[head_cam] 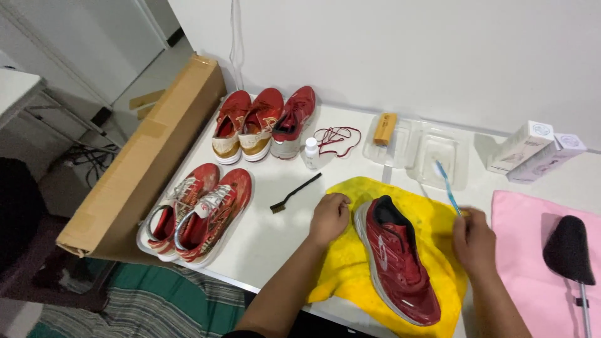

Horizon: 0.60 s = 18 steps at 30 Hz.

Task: The person scrubs a red and white running shoe with a toothbrush and cleaning solution on a white table. They wipe the shoe with a yellow cloth and continue scrubbing different sections, including the sole and upper, while other shoes and cleaning supplies are visible nearby.

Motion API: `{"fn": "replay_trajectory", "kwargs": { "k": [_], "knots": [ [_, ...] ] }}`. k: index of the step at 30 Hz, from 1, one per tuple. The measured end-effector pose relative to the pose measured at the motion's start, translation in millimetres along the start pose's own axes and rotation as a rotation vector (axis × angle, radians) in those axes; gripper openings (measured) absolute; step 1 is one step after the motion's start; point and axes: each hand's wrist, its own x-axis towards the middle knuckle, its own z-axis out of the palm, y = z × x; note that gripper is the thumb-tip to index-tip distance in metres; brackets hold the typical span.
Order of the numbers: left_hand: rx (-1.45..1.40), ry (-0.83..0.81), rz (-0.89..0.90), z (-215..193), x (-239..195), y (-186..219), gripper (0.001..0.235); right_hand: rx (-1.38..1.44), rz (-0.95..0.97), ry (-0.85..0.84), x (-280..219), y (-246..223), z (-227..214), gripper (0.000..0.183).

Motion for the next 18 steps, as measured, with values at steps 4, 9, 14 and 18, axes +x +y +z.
{"fn": "replay_trajectory", "kwargs": {
  "k": [4, 9, 14, 18],
  "knots": [
    [-0.037, 0.0, 0.106, 3.2, -0.5, -9.9, 0.018, -0.171, -0.147, 0.029, 71.8, -19.8, 13.2, 0.033],
    [-0.042, 0.023, 0.093, 1.0, -1.8, -6.4, 0.017, -0.518, -0.222, -0.112, 150.2, -71.5, 19.5, 0.036],
    [-0.065, 0.058, 0.114, 4.7, 0.4, -10.3, 0.016, -0.727, -0.259, -0.098, 187.2, -88.5, 41.0, 0.029],
    [-0.065, 0.095, 0.126, -0.8, -7.0, -2.1, 0.015, -0.827, -0.378, -0.124, 194.3, -107.8, 41.2, 0.029]
  ]
}}
